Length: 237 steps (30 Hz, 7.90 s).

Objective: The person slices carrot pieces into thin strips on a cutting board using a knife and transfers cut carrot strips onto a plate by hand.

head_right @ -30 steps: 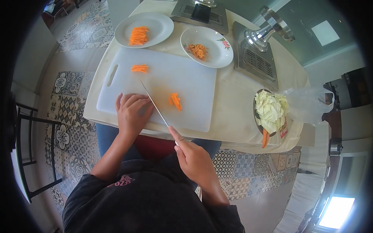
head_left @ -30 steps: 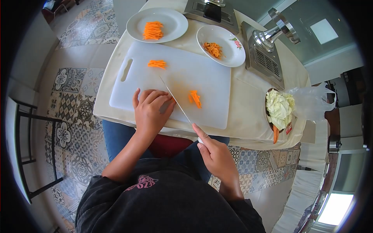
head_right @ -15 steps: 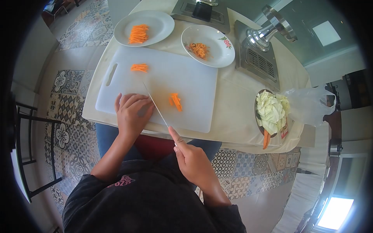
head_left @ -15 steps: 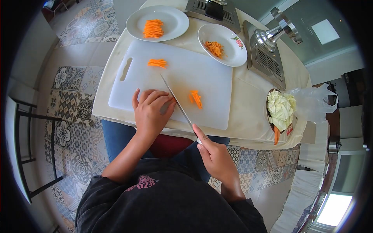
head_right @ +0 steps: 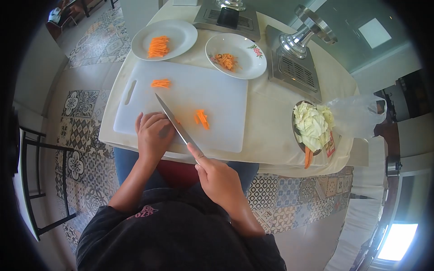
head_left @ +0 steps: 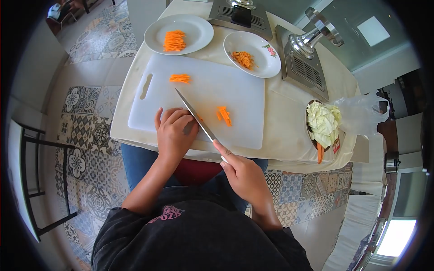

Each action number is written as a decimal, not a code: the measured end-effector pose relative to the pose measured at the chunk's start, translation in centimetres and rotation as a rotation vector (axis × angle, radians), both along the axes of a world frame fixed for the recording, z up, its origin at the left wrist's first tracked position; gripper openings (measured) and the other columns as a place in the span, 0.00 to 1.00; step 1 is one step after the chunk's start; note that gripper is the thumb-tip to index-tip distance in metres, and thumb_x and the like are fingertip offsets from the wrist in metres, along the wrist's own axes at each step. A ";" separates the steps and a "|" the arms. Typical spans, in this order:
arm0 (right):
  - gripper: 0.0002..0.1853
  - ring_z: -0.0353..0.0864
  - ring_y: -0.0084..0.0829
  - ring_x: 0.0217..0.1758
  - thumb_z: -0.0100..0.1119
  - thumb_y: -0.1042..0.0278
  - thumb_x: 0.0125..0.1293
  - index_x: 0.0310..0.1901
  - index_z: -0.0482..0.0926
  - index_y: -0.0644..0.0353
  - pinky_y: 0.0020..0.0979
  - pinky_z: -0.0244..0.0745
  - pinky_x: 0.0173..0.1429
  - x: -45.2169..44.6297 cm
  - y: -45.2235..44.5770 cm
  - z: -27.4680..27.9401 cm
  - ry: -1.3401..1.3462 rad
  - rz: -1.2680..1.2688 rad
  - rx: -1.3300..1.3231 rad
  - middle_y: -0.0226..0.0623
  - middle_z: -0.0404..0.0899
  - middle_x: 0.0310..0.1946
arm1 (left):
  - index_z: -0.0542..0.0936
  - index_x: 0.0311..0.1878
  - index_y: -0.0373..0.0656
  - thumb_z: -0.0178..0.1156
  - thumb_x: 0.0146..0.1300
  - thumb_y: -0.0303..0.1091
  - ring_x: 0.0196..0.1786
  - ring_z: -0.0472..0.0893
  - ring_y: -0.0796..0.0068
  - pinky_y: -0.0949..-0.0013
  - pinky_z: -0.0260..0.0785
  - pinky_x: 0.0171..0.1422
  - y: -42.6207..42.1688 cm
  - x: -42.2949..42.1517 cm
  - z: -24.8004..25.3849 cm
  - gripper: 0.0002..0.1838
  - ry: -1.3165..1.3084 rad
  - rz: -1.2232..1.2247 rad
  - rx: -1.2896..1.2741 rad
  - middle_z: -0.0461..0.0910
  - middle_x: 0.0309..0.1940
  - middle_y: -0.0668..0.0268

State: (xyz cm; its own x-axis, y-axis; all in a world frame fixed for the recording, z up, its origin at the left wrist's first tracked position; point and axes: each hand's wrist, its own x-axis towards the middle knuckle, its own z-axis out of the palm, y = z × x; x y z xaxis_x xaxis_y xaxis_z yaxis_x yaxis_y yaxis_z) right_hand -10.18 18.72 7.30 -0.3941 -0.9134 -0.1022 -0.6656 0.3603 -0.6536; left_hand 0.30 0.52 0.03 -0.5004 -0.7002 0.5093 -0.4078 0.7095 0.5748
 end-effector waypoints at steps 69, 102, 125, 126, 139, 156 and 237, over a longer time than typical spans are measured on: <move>0.38 0.86 0.42 0.33 0.75 0.70 0.47 0.65 0.81 0.38 0.38 0.79 0.38 -3.5 8.8 2.9 0.200 -0.197 0.069 0.39 0.85 0.32 | 0.90 0.36 0.51 0.74 0.55 0.35 0.44 0.77 0.66 0.55 0.60 0.63 0.2 1.6 0.8 0.05 -0.070 -0.033 0.050 0.81 0.33 0.72; 0.35 0.80 0.33 0.30 0.74 0.76 0.50 0.61 0.84 0.34 0.35 0.75 0.36 -2.7 1.2 -0.2 0.602 -0.214 -0.307 0.29 0.82 0.30 | 0.89 0.40 0.47 0.70 0.56 0.26 0.47 0.80 0.65 0.57 0.66 0.65 -12.2 -0.2 5.9 0.08 -0.095 -0.353 -0.067 0.84 0.39 0.68; 0.34 0.83 0.30 0.41 0.65 0.82 0.50 0.57 0.87 0.33 0.34 0.73 0.47 -4.4 3.0 -2.3 0.795 -0.116 -0.495 0.25 0.83 0.39 | 0.87 0.32 0.46 0.75 0.54 0.30 0.38 0.80 0.67 0.62 0.67 0.58 -5.4 2.7 9.0 0.05 -0.018 -0.600 -0.056 0.84 0.29 0.69; 0.34 0.83 0.31 0.41 0.66 0.82 0.51 0.59 0.86 0.36 0.35 0.73 0.47 -4.3 3.3 -2.2 0.750 -0.139 -0.480 0.26 0.83 0.39 | 0.87 0.32 0.46 0.75 0.54 0.29 0.37 0.80 0.67 0.62 0.67 0.58 -6.1 2.6 8.9 0.04 -0.012 -0.505 -0.066 0.84 0.29 0.69; 0.40 0.87 0.39 0.41 0.68 0.79 0.58 0.75 0.68 0.56 0.34 0.79 0.49 -1.7 5.9 -1.2 -0.001 -0.512 -0.326 0.46 0.86 0.39 | 0.87 0.34 0.46 0.70 0.59 0.31 0.41 0.82 0.66 0.58 0.66 0.64 -13.6 -1.6 3.5 0.02 -0.163 -0.206 -0.217 0.84 0.32 0.70; 0.35 0.75 0.20 0.28 0.67 0.75 0.66 0.74 0.66 0.60 0.24 0.70 0.36 -1.6 6.6 -1.1 -0.199 -0.501 -0.269 0.34 0.80 0.27 | 0.84 0.40 0.46 0.71 0.56 0.29 0.49 0.80 0.62 0.57 0.66 0.64 -10.9 -1.7 4.1 0.09 -0.104 -0.307 -0.138 0.81 0.38 0.67; 0.40 0.75 0.46 0.20 0.56 0.76 0.69 0.81 0.57 0.43 0.47 0.75 0.29 1.4 3.9 0.3 0.091 0.057 0.049 0.41 0.69 0.21 | 0.88 0.33 0.50 0.75 0.48 0.31 0.50 0.78 0.64 0.55 0.61 0.64 0.4 0.3 1.0 0.08 -0.021 0.005 -0.056 0.82 0.41 0.71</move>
